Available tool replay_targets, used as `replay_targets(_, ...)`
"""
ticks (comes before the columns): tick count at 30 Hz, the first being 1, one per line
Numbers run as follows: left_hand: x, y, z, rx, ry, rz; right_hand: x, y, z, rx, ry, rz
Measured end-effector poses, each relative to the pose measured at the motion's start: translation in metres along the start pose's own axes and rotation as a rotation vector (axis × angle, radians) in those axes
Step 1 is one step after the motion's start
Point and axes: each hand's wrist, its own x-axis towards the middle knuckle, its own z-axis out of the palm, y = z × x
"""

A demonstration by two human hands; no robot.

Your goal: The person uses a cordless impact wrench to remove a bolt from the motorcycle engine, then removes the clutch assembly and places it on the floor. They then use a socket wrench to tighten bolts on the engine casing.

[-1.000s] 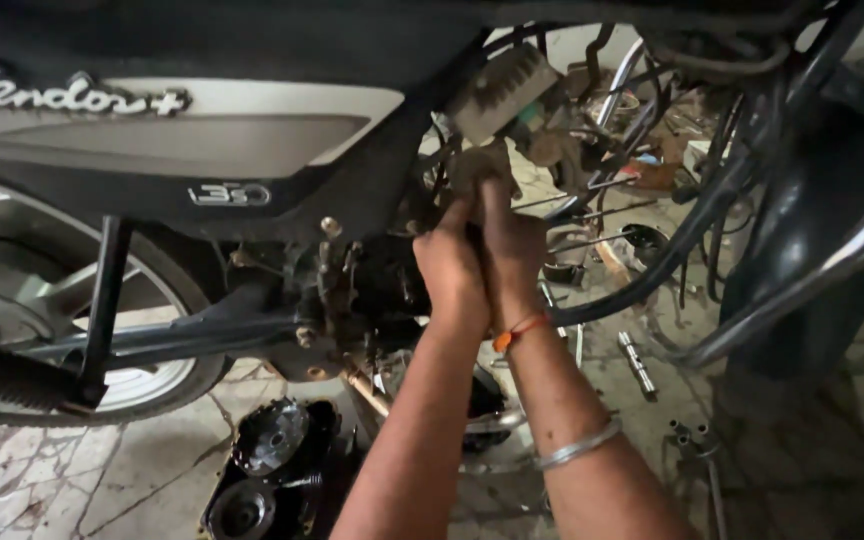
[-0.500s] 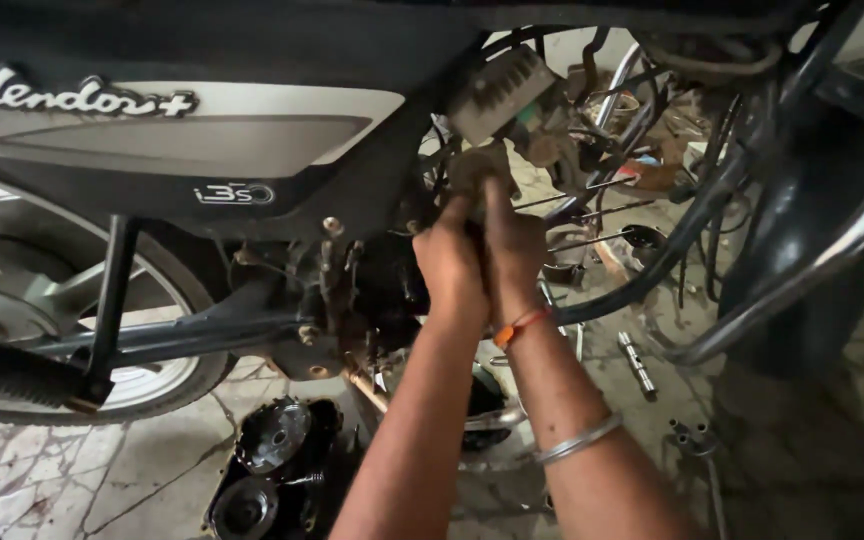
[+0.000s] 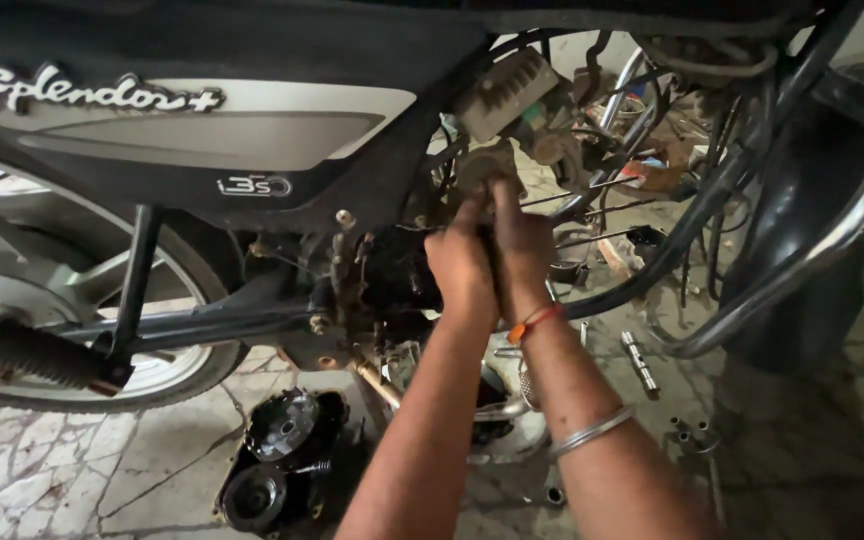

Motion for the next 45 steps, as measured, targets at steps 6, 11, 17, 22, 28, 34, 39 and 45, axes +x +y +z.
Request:
replay_targets(6,-0.013,0.056,0.032,0.246,0.094,0.019,-0.005,-0.043,-0.025,0.574,-0.218,-0.059)
replay_targets(11,-0.015,0.040,0.027,0.459,0.141,0.082,0.006,-0.030,-0.032,0.673,-0.254,-0.062)
replay_targets(17,-0.035,0.059,0.018,0.697,0.140,0.078,-0.018,-0.052,-0.068,0.415,-0.310,-0.235)
replay_targets(22,-0.059,0.067,0.004,0.674,0.208,0.071,-0.036,-0.047,-0.064,0.322,-0.339,-0.321)
replay_targets(28,-0.060,0.067,-0.011,0.730,0.169,-0.119,-0.036,0.004,-0.048,0.584,-0.328,-0.036)
replay_targets(34,-0.081,0.061,-0.018,0.274,-0.020,-0.019,-0.050,-0.013,-0.078,0.565,-0.536,0.222)
replay_targets(39,-0.106,0.066,-0.014,0.353,-0.021,-0.074,-0.065,-0.027,-0.116,0.643,-0.684,0.219)
replay_targets(45,-0.164,0.049,-0.015,0.503,-0.153,0.036,-0.085,-0.013,-0.141,0.356,-0.568,0.391)
